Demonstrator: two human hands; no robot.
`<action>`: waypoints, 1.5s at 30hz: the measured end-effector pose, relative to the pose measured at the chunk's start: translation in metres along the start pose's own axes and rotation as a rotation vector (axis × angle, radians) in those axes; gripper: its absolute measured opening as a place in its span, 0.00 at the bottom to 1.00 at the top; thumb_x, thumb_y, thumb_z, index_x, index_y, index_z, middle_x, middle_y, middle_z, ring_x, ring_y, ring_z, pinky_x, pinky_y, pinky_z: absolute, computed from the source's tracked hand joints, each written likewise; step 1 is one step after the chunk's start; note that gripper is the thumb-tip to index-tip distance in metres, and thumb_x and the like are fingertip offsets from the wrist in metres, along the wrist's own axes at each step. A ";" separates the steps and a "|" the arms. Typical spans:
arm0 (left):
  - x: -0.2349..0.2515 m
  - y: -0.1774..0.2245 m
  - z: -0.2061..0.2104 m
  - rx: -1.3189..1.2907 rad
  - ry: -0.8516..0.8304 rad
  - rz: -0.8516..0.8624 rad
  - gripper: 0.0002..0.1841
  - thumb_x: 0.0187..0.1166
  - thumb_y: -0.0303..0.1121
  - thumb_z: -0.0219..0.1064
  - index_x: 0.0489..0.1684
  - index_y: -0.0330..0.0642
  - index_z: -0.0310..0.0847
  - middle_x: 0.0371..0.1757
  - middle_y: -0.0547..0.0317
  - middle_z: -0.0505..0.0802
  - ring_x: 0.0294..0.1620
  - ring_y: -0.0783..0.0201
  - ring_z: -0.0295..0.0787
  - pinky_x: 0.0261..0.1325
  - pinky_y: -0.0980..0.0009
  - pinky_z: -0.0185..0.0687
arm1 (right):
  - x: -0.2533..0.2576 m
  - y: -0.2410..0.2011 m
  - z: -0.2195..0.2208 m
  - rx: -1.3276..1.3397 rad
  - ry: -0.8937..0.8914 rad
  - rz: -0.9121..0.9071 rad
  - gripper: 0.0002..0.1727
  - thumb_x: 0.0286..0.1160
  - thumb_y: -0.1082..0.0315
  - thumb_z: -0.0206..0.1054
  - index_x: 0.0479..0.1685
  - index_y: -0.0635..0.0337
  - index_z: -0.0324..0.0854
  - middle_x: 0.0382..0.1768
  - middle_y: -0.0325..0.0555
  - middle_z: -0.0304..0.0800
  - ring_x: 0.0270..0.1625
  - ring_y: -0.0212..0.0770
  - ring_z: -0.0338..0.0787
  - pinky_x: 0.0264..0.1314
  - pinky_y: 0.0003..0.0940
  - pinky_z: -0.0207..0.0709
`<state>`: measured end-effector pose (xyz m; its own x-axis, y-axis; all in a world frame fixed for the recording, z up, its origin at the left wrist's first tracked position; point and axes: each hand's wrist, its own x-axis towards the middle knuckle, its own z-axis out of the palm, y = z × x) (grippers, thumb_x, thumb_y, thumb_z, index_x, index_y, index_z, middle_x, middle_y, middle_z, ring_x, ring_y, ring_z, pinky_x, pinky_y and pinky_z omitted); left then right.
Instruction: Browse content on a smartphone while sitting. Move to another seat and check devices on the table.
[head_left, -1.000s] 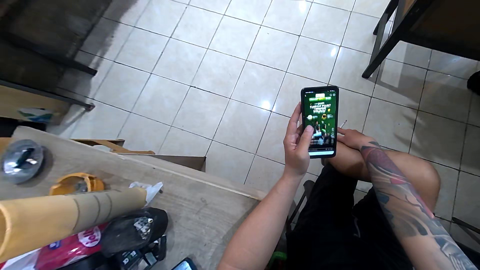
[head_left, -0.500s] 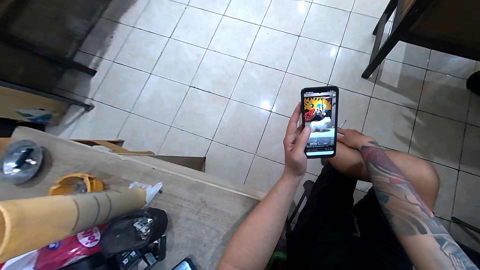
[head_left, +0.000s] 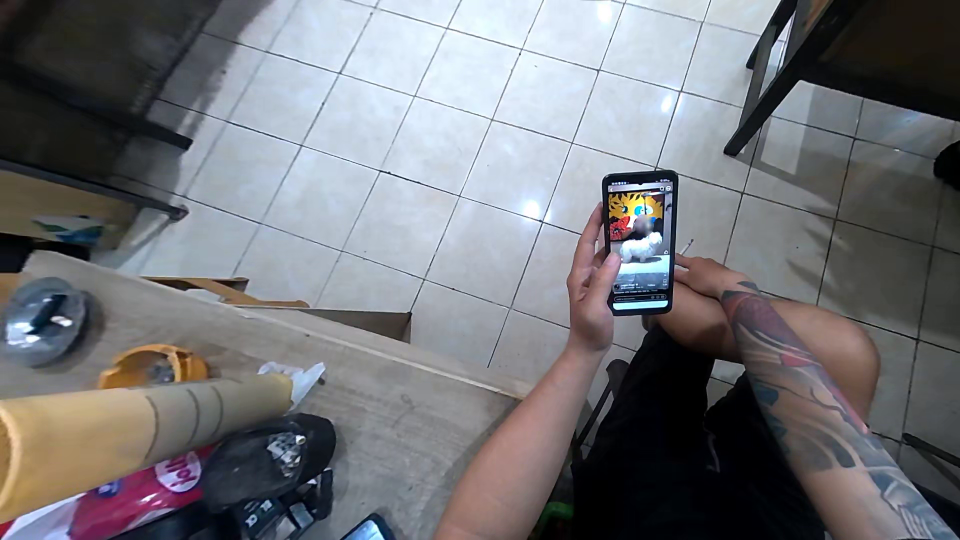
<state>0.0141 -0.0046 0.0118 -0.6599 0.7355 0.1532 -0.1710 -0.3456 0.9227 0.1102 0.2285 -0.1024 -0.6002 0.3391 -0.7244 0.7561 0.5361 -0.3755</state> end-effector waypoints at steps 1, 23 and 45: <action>0.000 0.000 0.000 0.001 -0.007 0.004 0.32 0.90 0.40 0.44 0.96 0.57 0.46 0.79 0.47 0.78 0.64 0.54 0.87 0.58 0.55 0.90 | 0.000 0.000 0.000 -0.003 0.000 -0.003 0.38 0.90 0.39 0.48 0.95 0.46 0.54 0.75 0.65 0.81 0.78 0.68 0.79 0.79 0.71 0.65; 0.000 0.002 0.000 0.004 -0.006 0.006 0.32 0.89 0.40 0.45 0.96 0.57 0.46 0.78 0.48 0.79 0.64 0.55 0.87 0.58 0.55 0.89 | 0.001 0.000 0.000 0.005 0.003 -0.001 0.38 0.91 0.40 0.49 0.95 0.47 0.55 0.76 0.64 0.80 0.79 0.67 0.78 0.80 0.71 0.64; 0.000 0.000 0.000 0.005 -0.015 0.014 0.32 0.89 0.38 0.43 0.96 0.57 0.45 0.82 0.49 0.76 0.67 0.56 0.85 0.61 0.56 0.88 | 0.003 0.002 0.001 -0.020 0.013 -0.007 0.38 0.90 0.38 0.50 0.95 0.44 0.55 0.73 0.66 0.83 0.76 0.68 0.80 0.77 0.72 0.67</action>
<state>0.0140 -0.0048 0.0121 -0.6511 0.7395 0.1711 -0.1584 -0.3528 0.9222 0.1108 0.2295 -0.1059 -0.6087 0.3455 -0.7142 0.7468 0.5535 -0.3688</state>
